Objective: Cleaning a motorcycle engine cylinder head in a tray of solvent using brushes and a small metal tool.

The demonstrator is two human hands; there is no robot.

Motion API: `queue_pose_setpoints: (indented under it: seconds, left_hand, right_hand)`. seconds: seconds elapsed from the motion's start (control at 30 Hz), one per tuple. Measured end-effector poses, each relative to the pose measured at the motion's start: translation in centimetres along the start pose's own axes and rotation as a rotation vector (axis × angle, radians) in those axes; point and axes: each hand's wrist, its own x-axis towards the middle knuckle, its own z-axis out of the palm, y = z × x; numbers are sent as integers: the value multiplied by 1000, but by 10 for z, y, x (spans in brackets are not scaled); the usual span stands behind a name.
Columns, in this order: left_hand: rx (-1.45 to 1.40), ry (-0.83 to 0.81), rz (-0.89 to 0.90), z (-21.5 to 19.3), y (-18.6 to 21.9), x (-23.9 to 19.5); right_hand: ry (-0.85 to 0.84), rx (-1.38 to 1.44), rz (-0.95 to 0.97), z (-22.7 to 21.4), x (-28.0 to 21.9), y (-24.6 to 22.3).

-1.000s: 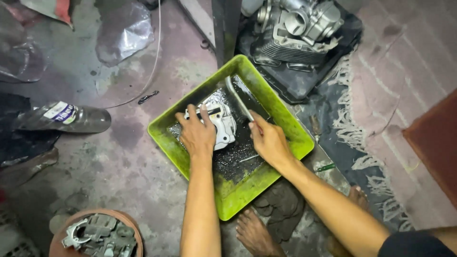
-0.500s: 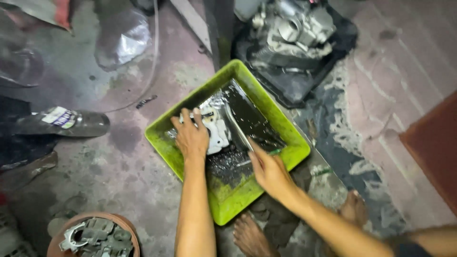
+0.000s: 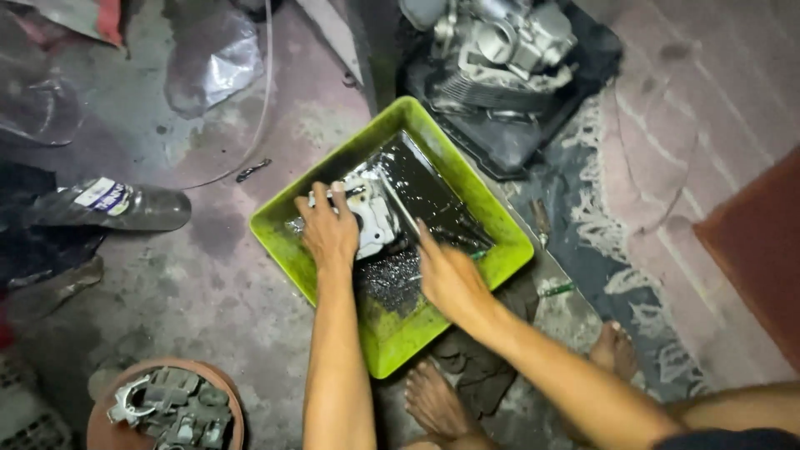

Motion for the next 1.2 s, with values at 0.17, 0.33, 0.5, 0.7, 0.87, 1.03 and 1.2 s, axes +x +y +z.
queue_pose_setpoints:
  seconds: [0.17, 0.33, 0.5, 0.7, 0.87, 1.03, 1.2]
  left_hand:
    - [-25, -7, -26, -6, 11, -3]
    - [-20, -9, 9, -9, 16, -14]
    - [-33, -12, -29, 18, -9, 5]
    - [15, -2, 22, 0, 15, -11]
    - [-3, 9, 20, -3, 17, -10]
    - [-8, 8, 20, 3, 0, -8]
    - [-43, -28, 17, 12, -1, -3]
  right_hand:
    - [-26, 11, -30, -14, 29, -15]
    - [34, 42, -33, -2, 5, -9]
    - [177, 87, -170, -4, 30, -23]
    - [89, 37, -67, -12, 2, -8]
    - [122, 72, -70, -3, 26, -14]
    - [39, 13, 17, 1, -15, -4]
    - [88, 8, -41, 7, 62, -10]
